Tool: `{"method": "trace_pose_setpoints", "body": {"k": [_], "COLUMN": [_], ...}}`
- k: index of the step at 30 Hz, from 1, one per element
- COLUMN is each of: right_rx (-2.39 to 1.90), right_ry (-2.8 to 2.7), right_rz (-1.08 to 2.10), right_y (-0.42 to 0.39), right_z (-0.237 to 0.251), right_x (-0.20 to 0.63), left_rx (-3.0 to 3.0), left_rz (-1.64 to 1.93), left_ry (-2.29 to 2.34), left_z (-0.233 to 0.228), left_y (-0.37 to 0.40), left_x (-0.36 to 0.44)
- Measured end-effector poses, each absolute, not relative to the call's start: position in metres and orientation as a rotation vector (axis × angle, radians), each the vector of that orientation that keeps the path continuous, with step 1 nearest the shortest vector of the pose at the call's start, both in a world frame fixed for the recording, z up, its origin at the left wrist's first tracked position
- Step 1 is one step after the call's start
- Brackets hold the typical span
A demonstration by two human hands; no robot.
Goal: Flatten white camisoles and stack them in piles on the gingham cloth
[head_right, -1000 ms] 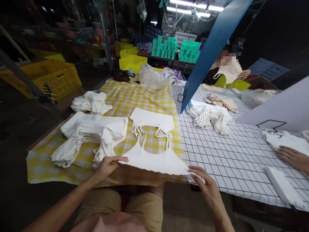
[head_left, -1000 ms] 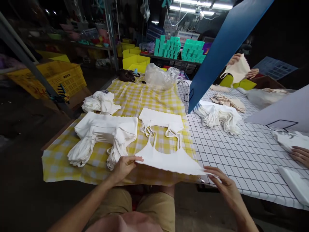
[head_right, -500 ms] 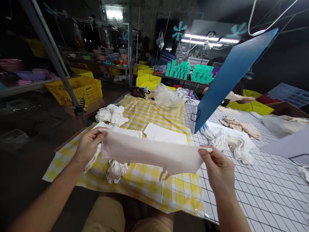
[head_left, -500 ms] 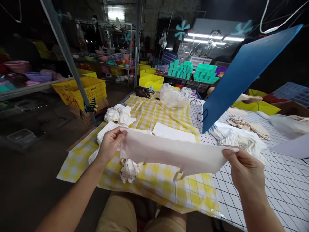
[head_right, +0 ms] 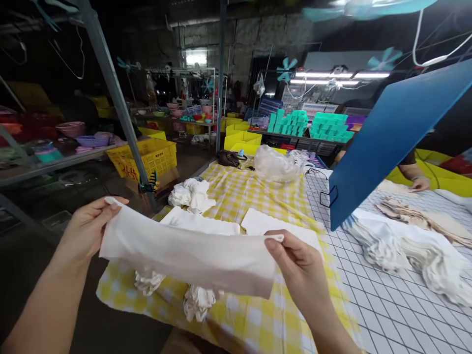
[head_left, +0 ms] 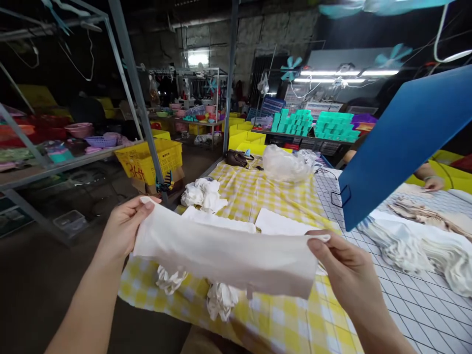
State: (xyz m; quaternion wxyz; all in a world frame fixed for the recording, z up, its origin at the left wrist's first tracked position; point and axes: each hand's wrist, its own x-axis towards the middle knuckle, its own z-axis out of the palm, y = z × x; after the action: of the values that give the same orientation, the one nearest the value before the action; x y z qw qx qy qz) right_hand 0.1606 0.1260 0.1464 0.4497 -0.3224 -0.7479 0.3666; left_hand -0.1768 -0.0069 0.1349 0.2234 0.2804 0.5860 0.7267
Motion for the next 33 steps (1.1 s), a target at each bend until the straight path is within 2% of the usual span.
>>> {"method": "trace_pose_setpoints", "body": {"k": [3, 7, 10, 14, 33], "right_rx": [-0.841, -0.957, -1.291, -1.444, -1.767], "right_ry": [-1.837, -1.722, -1.884, -1.949, -2.189], "right_rz": [1.046, 1.134, 0.925, 0.833, 0.546], "right_y": [0.140, 0.188, 0.221, 0.238, 0.235], "right_z": [0.127, 0.069, 0.020, -0.018, -0.020], "right_x": [0.137, 0.092, 0.061, 0.044, 0.046], "left_rx": [0.755, 0.883, 1.166, 1.220, 1.283], "left_rz": [1.865, 1.565, 1.047, 0.744, 0.414], "left_ry": [1.652, 1.817, 2.311, 2.540, 2.803], "left_z": [0.123, 0.078, 0.040, 0.011, -0.001], "left_y": [0.015, 0.075, 0.117, 0.138, 0.129], "left_x": [-0.201, -0.229, -0.241, -0.243, -0.233]}}
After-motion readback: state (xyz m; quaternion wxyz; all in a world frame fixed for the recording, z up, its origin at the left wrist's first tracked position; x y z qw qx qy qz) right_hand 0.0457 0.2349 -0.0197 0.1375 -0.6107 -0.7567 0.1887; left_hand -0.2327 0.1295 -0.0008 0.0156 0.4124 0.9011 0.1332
